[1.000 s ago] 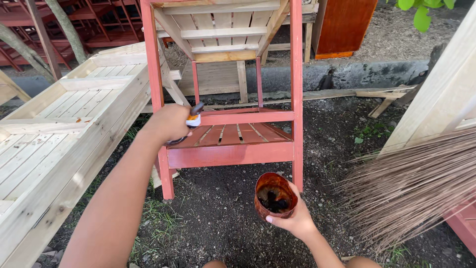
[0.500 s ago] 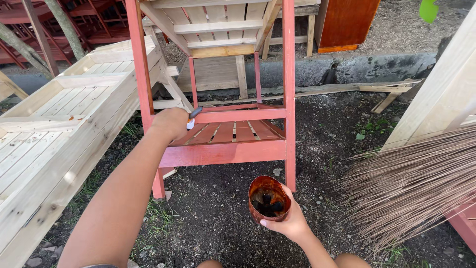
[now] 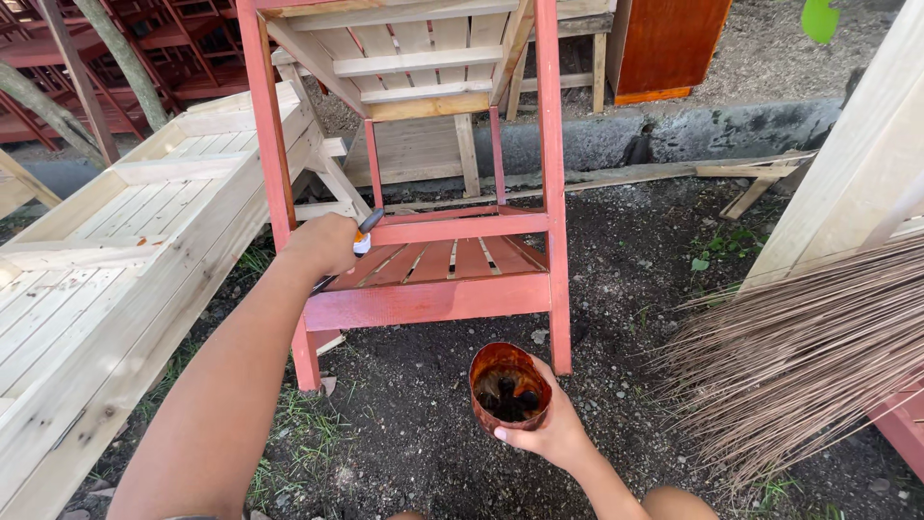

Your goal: The person applies reddish-brown wood stain to a slatted wooden chair frame using a brush, holding a container of stain in the other hand. They work over the seat slats, rails, and lower frame of the chair, dipping the brush into the container as they coat different surfaces.

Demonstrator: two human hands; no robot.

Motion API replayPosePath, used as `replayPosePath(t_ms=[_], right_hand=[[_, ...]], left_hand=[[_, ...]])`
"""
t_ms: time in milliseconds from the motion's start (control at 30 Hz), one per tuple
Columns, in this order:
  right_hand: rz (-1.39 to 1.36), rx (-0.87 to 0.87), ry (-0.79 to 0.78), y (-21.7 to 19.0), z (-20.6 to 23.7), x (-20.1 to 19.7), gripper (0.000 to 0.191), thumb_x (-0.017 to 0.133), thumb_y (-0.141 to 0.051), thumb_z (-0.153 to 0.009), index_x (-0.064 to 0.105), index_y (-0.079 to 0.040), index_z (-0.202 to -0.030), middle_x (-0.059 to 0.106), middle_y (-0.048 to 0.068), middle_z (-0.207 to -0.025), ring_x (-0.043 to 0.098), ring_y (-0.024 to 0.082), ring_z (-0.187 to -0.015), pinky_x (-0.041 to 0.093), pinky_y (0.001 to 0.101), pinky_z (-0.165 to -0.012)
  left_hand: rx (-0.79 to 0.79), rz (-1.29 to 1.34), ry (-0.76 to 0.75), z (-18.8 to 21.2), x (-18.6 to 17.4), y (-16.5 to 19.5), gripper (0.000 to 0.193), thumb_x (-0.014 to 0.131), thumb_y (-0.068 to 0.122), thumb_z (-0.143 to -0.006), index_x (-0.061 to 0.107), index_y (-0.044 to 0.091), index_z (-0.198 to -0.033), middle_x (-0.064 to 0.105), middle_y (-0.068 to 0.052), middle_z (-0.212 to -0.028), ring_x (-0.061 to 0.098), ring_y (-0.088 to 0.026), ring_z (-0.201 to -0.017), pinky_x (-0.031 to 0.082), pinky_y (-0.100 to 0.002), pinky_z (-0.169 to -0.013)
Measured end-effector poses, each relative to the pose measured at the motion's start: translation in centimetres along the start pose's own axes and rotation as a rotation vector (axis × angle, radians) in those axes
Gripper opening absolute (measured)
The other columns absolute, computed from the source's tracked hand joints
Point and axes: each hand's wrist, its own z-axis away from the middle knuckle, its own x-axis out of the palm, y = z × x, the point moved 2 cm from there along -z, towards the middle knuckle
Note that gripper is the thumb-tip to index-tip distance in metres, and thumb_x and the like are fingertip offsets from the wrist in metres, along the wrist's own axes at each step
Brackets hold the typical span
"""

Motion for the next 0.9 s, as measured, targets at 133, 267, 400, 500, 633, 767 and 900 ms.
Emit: replayPosePath(t_ms=[133,267,400,500,633,767,900], right_hand=[[-0.027,0.014,0.013,0.0,-0.1,0.5,0.115,0.093,-0.025,-0.056,0.034,-0.010,-0.153,0.058,0.009,-0.142,0.055,0.025,-0.138,0.042,0.0424,-0.118],[-0.040,0.009,-0.008,-0.1,0.2,0.8,0.115,0.093,-0.026,-0.055,0.034,-0.009,-0.152,0.057,0.010,-0.142,0.055,0.025,-0.137,0.043,0.0422,-0.117],[0.012,-0.016,0.018,-0.1,0.1,-0.4,0.115,0.093,-0.024,-0.055,0.035,-0.008,-0.152,0.057,0.011,-0.142,0.056,0.026,-0.137,0.043,0.0421,-0.117],[-0.010,-0.037,0.026,-0.1,-0.5,-0.6,0.115,0.093,-0.023,-0.058,0.032,-0.007,-0.154,0.057,0.011,-0.143,0.054,0.025,-0.139,0.041,0.0412,-0.119],[-0.039,-0.073,0.015,-0.4,-1.0,0.2,0.116,0.094,-0.022,-0.058,0.030,-0.007,-0.154,0.056,0.010,-0.143,0.054,0.026,-0.138,0.042,0.0421,-0.118],[-0.045,-0.053,-0.017,-0.9,-0.2,0.2,0.115,0.093,-0.021,-0.057,0.033,-0.006,-0.154,0.057,0.010,-0.144,0.054,0.025,-0.139,0.041,0.0423,-0.119],[0.031,0.009,0.032,-0.9,0.6,-0.9,0.113,0.093,-0.020,-0.059,0.031,-0.009,-0.153,0.056,0.008,-0.143,0.053,0.023,-0.139,0.041,0.0419,-0.117]], left_hand=[[0.044,-0.043,0.073,0.3,1.0,1.2,0.024,0.068,0.013,-0.082,0.076,0.005,-0.103,0.074,-0.021,-0.107,0.073,-0.038,-0.101,0.059,-0.048,-0.089],[0.016,-0.100,0.007,0.1,1.3,2.4,0.021,0.065,0.010,-0.085,0.079,0.007,-0.099,0.076,-0.018,-0.107,0.073,-0.037,-0.102,0.060,-0.048,-0.088],[-0.043,-0.034,0.083,0.2,-1.8,1.2,0.022,0.070,0.019,-0.087,0.077,0.005,-0.102,0.075,-0.021,-0.105,0.074,-0.037,-0.100,0.059,-0.049,-0.088],[-0.063,0.136,0.179,1.5,-4.5,-1.6,0.038,0.078,0.020,-0.078,0.072,0.003,-0.112,0.074,-0.024,-0.102,0.072,-0.041,-0.099,0.058,-0.049,-0.088],[-0.094,0.194,0.215,1.9,-3.4,-2.2,0.042,0.077,0.017,-0.078,0.071,0.002,-0.117,0.073,-0.025,-0.104,0.072,-0.040,-0.101,0.057,-0.048,-0.091],[-0.119,0.190,0.238,2.3,-0.1,-1.9,0.038,0.074,0.014,-0.078,0.072,0.004,-0.115,0.074,-0.023,-0.107,0.071,-0.040,-0.103,0.056,-0.049,-0.091],[-0.192,0.213,0.195,1.4,-0.3,-2.3,0.035,0.069,0.009,-0.082,0.074,0.008,-0.117,0.074,-0.022,-0.110,0.072,-0.040,-0.104,0.057,-0.051,-0.091]])
